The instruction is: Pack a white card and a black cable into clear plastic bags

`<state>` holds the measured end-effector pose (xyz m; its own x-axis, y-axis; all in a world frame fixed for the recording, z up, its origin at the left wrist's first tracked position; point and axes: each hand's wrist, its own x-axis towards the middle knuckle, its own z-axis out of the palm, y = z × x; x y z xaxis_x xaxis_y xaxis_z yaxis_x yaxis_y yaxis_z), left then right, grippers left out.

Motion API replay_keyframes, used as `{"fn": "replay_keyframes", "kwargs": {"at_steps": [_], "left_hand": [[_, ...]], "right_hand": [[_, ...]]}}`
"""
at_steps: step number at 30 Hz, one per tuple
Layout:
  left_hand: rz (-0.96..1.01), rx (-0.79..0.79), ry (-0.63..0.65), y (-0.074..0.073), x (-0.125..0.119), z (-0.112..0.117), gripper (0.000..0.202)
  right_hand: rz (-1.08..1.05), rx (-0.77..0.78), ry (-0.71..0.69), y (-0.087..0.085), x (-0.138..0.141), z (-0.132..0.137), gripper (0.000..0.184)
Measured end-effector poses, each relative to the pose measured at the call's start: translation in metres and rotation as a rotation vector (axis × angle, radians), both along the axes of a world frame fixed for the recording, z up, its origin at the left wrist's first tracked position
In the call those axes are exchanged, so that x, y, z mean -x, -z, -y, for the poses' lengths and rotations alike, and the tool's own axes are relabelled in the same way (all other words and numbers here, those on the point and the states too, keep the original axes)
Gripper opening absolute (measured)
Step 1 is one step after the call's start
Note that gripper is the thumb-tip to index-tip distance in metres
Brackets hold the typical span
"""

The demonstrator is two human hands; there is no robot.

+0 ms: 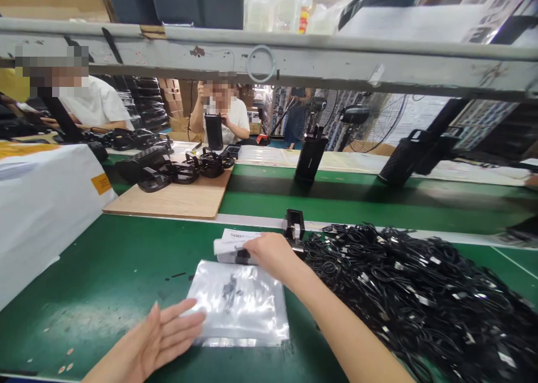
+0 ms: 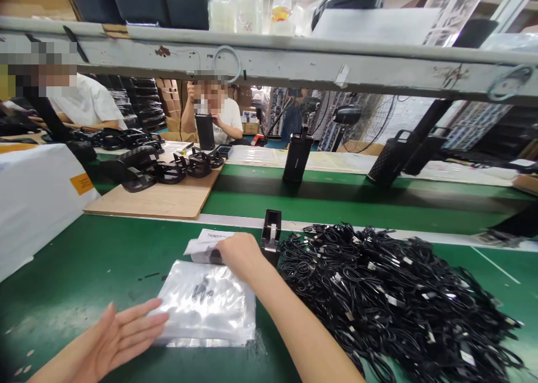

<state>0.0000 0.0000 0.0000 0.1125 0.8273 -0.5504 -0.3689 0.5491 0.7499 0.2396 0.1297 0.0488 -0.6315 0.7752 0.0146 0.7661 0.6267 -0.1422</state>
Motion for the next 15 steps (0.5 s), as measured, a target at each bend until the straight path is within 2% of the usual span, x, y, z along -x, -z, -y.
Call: {"fn": "replay_keyframes", "kwargs": {"at_steps": [1,3,4,6,8,9,11,13,15], "left_hand": [[0.026,0.008,0.005,-0.007,-0.013,-0.011,0.066],[0.018,-0.031,0.020,-0.018,-0.037,-0.028,0.055],[0.003,-0.059,0.051,-0.022,-0.048,-0.032,0.051],[-0.018,-0.122,0.148,-0.026,-0.065,-0.035,0.045],[-0.025,-0.170,0.261,-0.026,-0.075,-0.034,0.040],[-0.036,-0.185,0.303,-0.025,-0.079,-0.034,0.037],[-0.132,-0.224,0.321,-0.019,-0.086,-0.037,0.032],[-0.363,-0.308,0.298,-0.012,-0.093,-0.041,0.030],[-0.677,-0.428,0.309,-0.004,-0.103,-0.045,0.027]], "right_hand": [[-0.031,-0.004,-0.049,0.003,-0.001,0.012,0.026],[-0.161,0.014,-0.154,0.011,-0.005,0.038,0.023],[-0.266,0.036,-0.153,0.015,-0.010,0.051,0.022],[-0.538,0.098,0.074,0.023,-0.022,0.072,0.044],[-0.811,0.301,0.355,0.026,-0.038,0.085,0.056],[-0.933,0.458,0.439,0.027,-0.046,0.089,0.051],[-1.125,0.725,0.516,0.027,-0.063,0.094,0.037],[-1.258,0.772,0.621,0.027,-0.078,0.099,0.034],[-1.349,0.668,0.780,0.028,-0.091,0.105,0.037]]}}
